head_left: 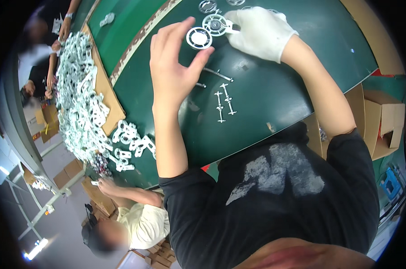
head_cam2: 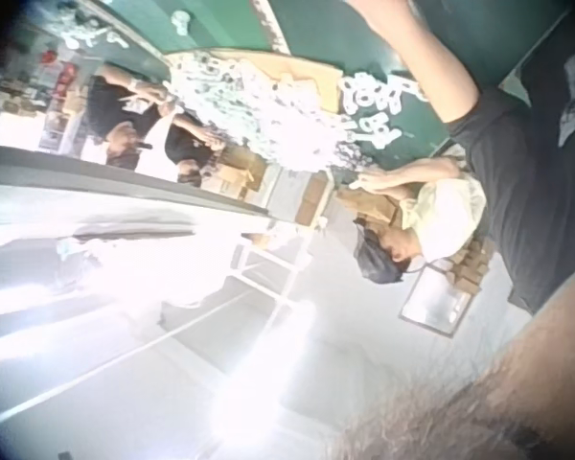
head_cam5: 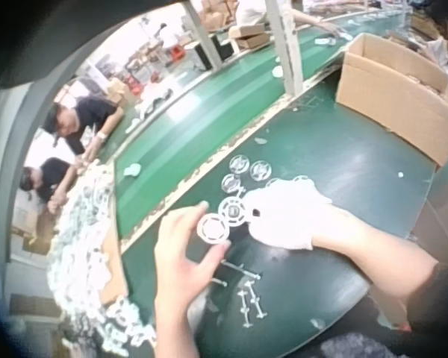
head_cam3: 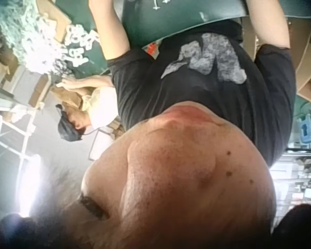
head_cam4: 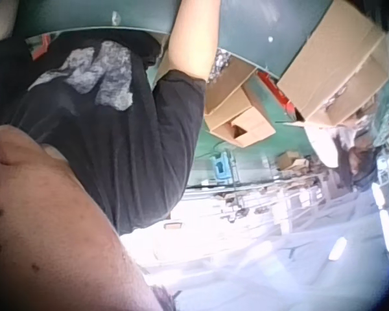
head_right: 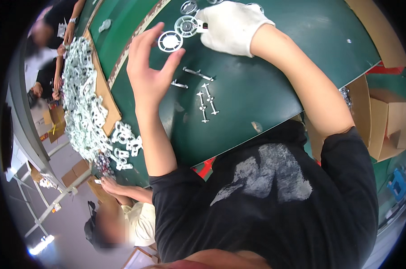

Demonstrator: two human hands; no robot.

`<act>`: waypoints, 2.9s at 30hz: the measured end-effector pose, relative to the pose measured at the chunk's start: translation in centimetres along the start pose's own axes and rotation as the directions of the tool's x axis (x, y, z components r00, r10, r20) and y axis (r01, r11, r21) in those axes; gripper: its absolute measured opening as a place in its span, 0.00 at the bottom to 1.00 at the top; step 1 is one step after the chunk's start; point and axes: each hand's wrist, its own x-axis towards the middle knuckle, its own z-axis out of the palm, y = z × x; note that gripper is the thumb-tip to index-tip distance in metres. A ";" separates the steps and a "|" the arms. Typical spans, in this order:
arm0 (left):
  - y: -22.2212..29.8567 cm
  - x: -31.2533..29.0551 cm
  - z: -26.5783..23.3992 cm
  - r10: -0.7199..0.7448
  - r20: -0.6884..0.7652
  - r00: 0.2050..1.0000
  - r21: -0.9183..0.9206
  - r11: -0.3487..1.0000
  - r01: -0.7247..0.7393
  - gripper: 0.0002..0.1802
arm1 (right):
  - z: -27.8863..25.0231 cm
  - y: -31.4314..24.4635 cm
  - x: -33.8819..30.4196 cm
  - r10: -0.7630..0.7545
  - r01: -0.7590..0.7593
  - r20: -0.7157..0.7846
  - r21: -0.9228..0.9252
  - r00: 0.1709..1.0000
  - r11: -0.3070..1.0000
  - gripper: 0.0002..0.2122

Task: The person assembles parts by picking up plastic frames and metal wheels from the table and fitting them together by hand.

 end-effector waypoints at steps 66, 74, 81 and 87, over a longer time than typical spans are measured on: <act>2.4 -4.9 -0.1 -0.222 0.074 0.972 -0.868 0.466 0.172 0.20 | 4.8 -2.0 -4.1 -0.521 0.537 -0.136 0.296 0.842 0.790 0.13; 2.0 -4.4 -1.5 -0.194 0.210 0.958 -0.811 0.513 0.282 0.19 | 5.4 -2.2 -4.3 -0.491 0.533 -0.212 0.275 0.845 0.800 0.15; -11.8 -2.9 -7.2 -0.657 0.415 0.629 -0.731 0.171 0.661 0.08 | 3.8 -4.1 -3.3 -0.191 0.161 0.153 0.192 0.970 0.968 0.23; -6.0 -2.5 -14.0 -0.853 -0.035 0.521 -0.555 0.450 0.699 0.15 | 4.9 -3.3 -3.6 -0.253 0.224 0.221 0.148 0.942 0.963 0.19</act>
